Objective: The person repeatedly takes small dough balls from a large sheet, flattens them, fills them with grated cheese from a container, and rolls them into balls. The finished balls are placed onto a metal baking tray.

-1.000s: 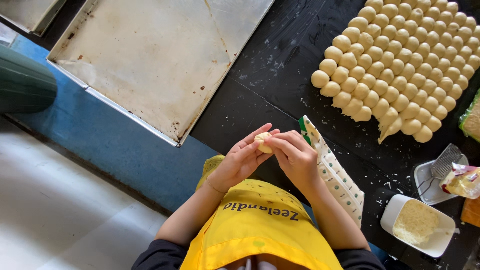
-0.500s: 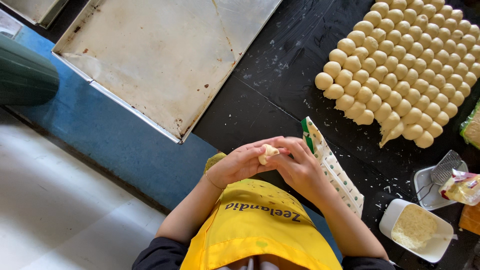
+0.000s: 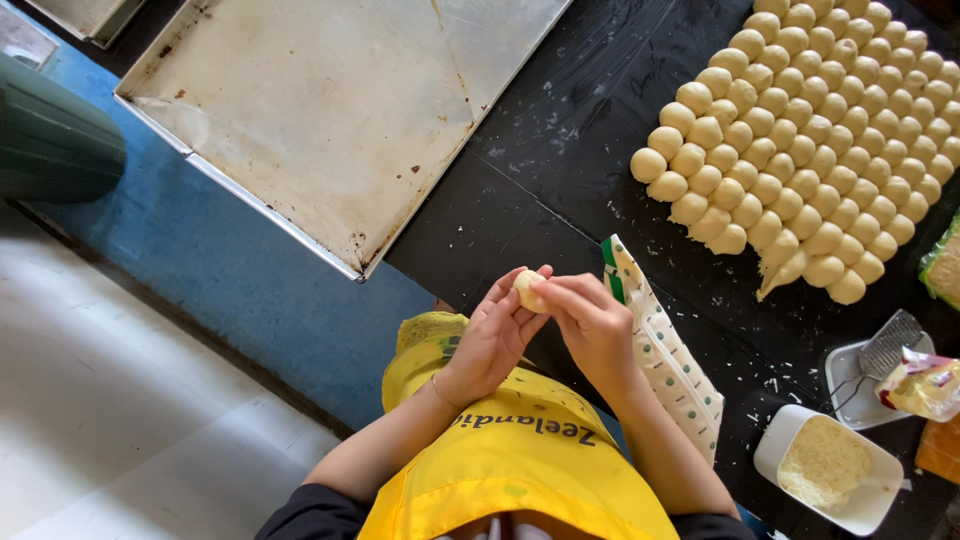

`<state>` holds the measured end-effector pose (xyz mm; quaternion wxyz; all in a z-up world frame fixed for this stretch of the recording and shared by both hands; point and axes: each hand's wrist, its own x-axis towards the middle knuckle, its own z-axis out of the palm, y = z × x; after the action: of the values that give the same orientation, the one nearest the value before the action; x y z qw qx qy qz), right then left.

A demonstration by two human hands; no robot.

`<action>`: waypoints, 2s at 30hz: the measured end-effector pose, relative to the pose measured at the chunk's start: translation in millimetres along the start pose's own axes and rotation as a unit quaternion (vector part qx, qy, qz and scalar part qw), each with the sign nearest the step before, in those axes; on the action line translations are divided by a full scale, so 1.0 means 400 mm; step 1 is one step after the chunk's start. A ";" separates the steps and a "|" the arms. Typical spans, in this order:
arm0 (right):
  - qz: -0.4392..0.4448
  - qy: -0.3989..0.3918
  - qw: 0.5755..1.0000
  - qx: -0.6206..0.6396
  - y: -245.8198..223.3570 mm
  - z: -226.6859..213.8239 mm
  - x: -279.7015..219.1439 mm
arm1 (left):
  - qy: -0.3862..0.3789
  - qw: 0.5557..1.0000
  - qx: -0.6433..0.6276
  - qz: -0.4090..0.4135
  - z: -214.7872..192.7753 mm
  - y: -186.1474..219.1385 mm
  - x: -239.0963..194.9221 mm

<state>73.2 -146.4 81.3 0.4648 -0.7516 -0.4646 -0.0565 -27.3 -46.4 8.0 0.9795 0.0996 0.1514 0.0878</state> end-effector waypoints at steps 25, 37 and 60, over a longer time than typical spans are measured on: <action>-0.073 -0.036 0.996 0.049 -0.061 0.094 0.025 | -0.052 0.993 0.041 0.096 -0.037 0.067 -0.087; -0.161 -0.055 0.985 0.023 -0.190 0.444 0.276 | -0.105 0.987 0.040 -0.112 -0.156 0.644 -0.044; -0.017 -0.147 0.989 -0.008 -0.195 0.859 0.408 | 0.131 0.947 -0.090 -0.279 -0.332 1.055 0.076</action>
<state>-12.8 227.6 23.1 0.3843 -0.7473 -0.5404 0.0432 -100.3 389.3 -31.1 0.9413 -0.0474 0.2916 -0.1635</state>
